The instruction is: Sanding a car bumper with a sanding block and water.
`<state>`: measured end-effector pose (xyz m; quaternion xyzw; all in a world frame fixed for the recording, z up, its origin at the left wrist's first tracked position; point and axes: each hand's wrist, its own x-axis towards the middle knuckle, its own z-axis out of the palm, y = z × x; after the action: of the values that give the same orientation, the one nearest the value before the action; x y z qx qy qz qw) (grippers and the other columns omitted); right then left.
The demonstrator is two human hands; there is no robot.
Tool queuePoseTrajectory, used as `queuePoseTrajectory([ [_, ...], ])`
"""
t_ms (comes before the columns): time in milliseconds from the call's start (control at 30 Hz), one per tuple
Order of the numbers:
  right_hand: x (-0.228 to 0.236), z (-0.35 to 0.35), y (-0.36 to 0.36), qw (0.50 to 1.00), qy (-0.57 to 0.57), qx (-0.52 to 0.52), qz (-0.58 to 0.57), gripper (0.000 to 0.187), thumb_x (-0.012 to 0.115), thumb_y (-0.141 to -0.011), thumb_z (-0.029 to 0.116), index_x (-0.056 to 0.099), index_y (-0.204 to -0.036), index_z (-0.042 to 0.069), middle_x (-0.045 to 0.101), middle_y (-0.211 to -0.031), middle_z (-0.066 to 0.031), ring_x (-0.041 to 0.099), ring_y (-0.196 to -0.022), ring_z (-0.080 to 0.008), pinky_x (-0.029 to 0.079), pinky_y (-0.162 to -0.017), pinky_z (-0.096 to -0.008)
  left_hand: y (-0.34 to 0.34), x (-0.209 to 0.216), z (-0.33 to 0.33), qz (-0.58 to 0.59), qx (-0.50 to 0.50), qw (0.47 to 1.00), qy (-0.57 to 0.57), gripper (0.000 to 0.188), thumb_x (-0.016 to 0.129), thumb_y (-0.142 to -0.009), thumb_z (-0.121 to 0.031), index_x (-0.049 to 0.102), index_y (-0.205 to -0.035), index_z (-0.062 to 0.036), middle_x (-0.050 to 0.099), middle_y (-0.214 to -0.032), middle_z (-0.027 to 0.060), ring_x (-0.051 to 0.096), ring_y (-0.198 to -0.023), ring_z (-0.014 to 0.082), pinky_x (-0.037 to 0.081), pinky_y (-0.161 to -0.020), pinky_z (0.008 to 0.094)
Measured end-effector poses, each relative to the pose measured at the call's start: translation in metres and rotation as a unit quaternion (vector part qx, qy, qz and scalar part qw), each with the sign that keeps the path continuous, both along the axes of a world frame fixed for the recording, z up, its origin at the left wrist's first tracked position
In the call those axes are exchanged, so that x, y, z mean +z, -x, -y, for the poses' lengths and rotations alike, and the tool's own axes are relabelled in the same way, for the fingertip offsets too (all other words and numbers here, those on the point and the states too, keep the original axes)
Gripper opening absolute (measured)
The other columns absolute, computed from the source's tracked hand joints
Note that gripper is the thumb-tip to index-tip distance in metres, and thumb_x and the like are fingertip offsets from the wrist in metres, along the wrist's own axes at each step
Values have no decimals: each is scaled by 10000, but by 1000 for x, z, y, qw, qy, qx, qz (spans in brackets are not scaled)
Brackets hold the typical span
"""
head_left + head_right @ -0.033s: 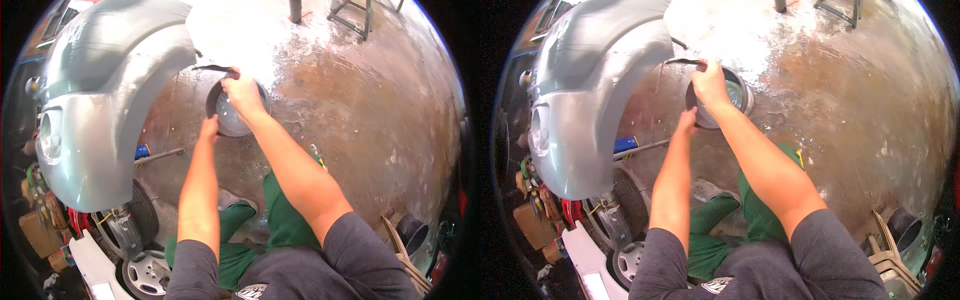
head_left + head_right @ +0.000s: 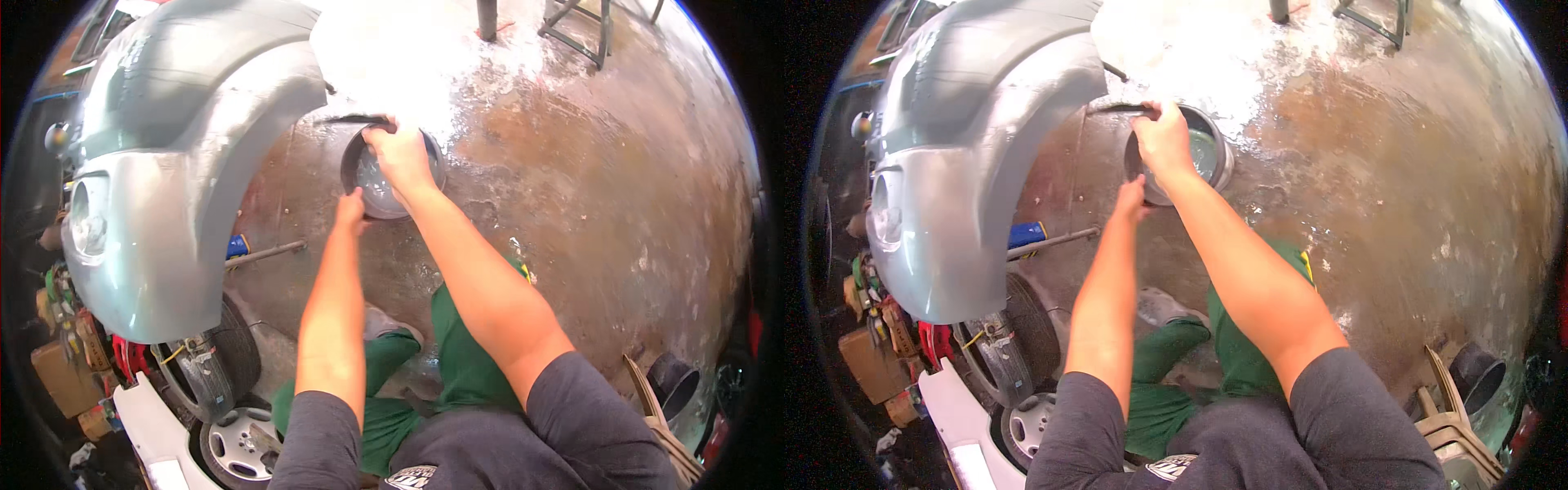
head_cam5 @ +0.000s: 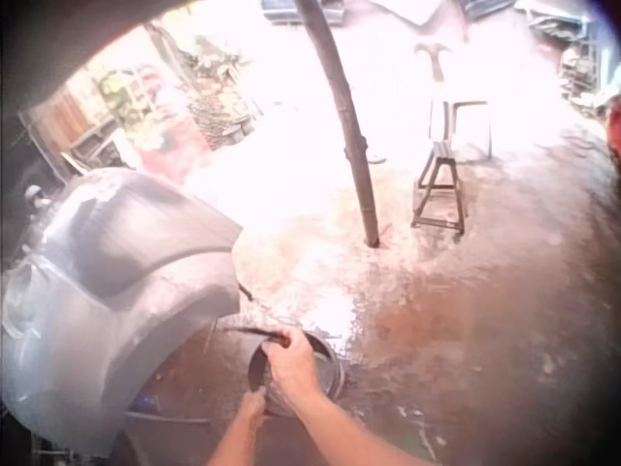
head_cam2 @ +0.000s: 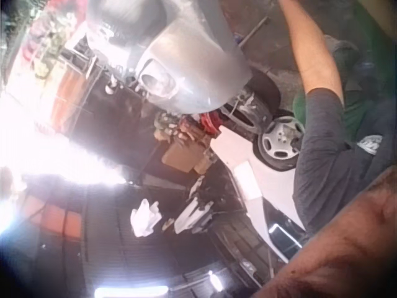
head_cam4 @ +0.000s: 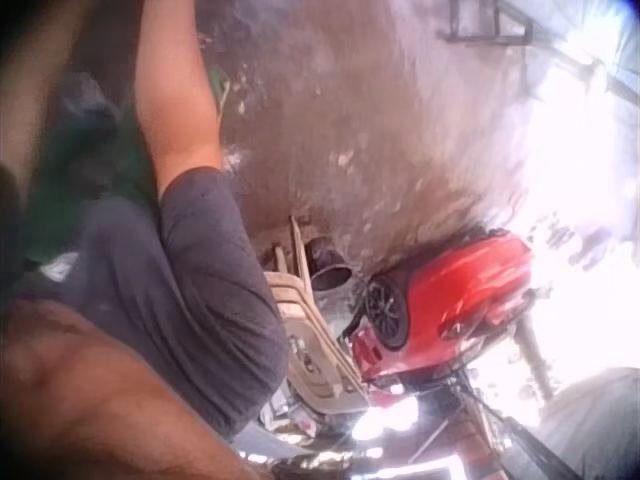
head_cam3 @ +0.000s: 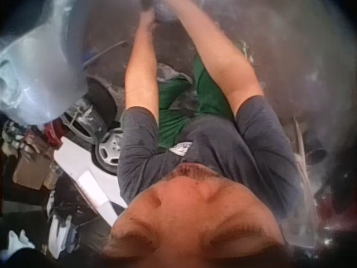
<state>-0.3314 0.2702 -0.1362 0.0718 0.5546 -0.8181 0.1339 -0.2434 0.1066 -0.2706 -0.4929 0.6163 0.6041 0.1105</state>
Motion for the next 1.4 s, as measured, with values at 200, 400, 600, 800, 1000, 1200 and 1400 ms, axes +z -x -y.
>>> queuePoseTrajectory([
  [200, -1, -2, 0, 967, -172, -24, -189, 386, 704, -845, 240, 661, -1133, -14, 681, -961, -158, 617, -927, -261, 487, -847, -362, -4, 2, -25, -19, -53, 986, 154, 590, 447, -1005, -342, 350, -1428, 57, 505, -1369, 304, 531, -1233, 485, 462, -962, 593],
  [400, -11, -66, 4, 925, -310, 102, -195, 413, 692, -843, 272, 635, -1159, 14, 708, -1025, -191, 676, -907, -299, 504, -868, -405, -6, -1, -32, -8, -78, 954, 288, 568, 459, -987, -224, 323, -1416, 122, 451, -1390, 367, 458, -1304, 475, 367, -1106, 455],
  [600, -22, -102, -10, 949, -262, 174, -26, 287, 686, -845, 166, 576, -1078, 39, 671, -924, -119, 666, -864, -214, 564, -696, -362, -3, 13, -55, 24, -43, 961, 273, 458, 441, -1006, -227, 402, -1365, 56, 536, -1338, 296, 546, -1206, 464, 442, -1004, 507],
  [800, -5, -31, -17, 941, -282, 179, 62, 275, 518, -871, 22, 549, -1144, 6, 637, -1024, -124, 643, -947, -236, 555, -819, -396, -6, -27, -35, -59, 24, 955, 288, 440, 458, -998, -224, 410, -1360, 22, 560, -1303, 281, 564, -1180, 447, 446, -977, 520],
  [1000, -73, 15, 12, 811, -470, 329, -112, 505, 468, -857, 52, 563, -1353, 77, 546, -1344, -276, 548, -1231, -425, 444, -1040, -457, -5, -21, -49, -105, 18, 951, 291, 425, 464, -977, -140, 384, -1321, 96, 546, -1251, 364, 554, -1142, 499, 437, -969, 508],
  [1200, -173, 78, -3, 747, -547, 378, 0, 474, 531, -884, 171, 552, -1337, 32, 537, -1359, -281, 542, -1259, -411, 430, -1057, -492, -24, 4, -25, -76, -46, 956, 281, 560, 467, -999, -270, 333, -1398, 101, 520, -1314, 355, 532, -1195, 489, 418, -1017, 485],
  [1400, -231, 46, 23, 806, -414, 422, 6, 440, 553, -891, 209, 606, -1281, 12, 615, -1229, -302, 636, -1126, -357, 493, -933, -445, -27, 48, -25, -139, 7, 989, 58, 686, 531, -1003, -387, 266, -1503, 2, 348, -1537, 222, 371, -1410, 331, 318, -1133, 458],
])
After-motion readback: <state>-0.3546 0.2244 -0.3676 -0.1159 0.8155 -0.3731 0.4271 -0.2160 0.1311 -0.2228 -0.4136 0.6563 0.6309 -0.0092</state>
